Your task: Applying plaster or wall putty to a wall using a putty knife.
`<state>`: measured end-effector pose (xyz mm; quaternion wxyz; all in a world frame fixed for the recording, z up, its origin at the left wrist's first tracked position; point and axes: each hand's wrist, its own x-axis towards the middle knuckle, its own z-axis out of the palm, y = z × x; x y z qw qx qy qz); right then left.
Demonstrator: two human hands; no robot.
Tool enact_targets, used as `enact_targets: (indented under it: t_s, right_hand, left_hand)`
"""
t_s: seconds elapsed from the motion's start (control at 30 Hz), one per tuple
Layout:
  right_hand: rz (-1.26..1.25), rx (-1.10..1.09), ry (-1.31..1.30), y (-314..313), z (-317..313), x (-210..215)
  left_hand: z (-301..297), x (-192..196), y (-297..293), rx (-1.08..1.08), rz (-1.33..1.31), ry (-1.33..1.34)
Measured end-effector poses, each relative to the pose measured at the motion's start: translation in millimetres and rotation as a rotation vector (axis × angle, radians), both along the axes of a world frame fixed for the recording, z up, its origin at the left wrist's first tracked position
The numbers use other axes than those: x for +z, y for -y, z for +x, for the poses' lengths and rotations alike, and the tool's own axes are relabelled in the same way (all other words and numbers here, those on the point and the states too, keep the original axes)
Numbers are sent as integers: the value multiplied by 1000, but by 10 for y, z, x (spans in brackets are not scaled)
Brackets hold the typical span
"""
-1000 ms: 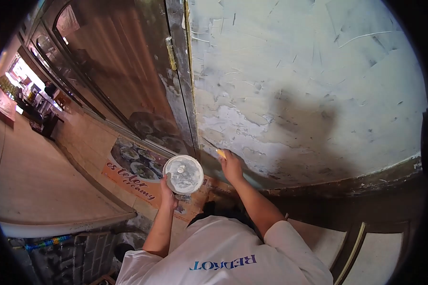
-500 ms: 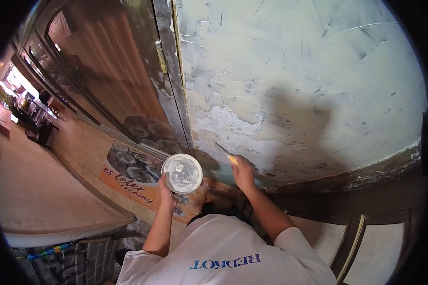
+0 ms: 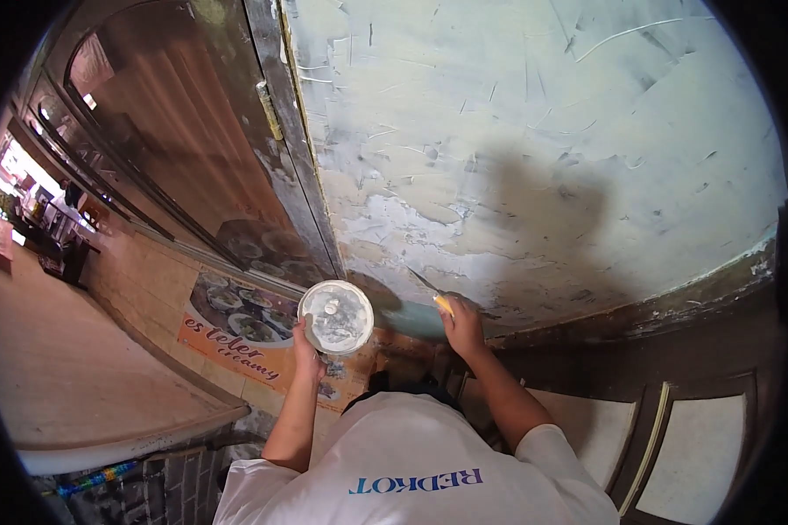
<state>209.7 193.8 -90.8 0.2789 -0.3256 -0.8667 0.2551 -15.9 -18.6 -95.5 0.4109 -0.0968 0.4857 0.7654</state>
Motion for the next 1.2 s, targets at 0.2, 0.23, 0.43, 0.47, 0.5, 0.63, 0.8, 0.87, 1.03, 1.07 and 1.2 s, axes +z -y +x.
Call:
enact_targets:
  t_s: [0.2, 0.23, 0.43, 0.47, 0.5, 0.63, 0.8, 0.87, 1.03, 1.07, 1.2]
  right_hand:
    - [-63, 94, 99, 53, -418, 30]
    - [-56, 29, 77, 17, -422, 16]
    - [-38, -25, 97, 36, 122, -50]
    - [-38, -22, 98, 35, 105, -75]
    - [-46, 27, 72, 55, 71, -50]
    - [-29, 17, 65, 41, -275, 69]
    - [2, -72, 33, -14, 33, 69]
    - [-32, -70, 45, -28, 148, -20]
    - [-16, -1, 80, 6, -177, 231]
    - [-14, -3, 80, -18, -162, 221]
    - [-61, -101, 31, -30, 104, 97]
  left_hand:
    - [63, 17, -34, -27, -13, 2]
    - [63, -3, -37, -24, -11, -10]
    - [35, 0, 39, 3, 7, 1]
    - [33, -7, 50, 9, 10, -3]
    - [49, 30, 22, 2, -3, -5]
    - [64, 43, -25, -36, -19, 4]
    - [76, 53, -89, -12, -17, -2]
    - [88, 75, -112, -15, -10, 7]
    - [108, 31, -98, -44, 8, 33]
    - [121, 30, -114, -46, 10, 32]
    - [165, 140, -139, -50, 33, 16]
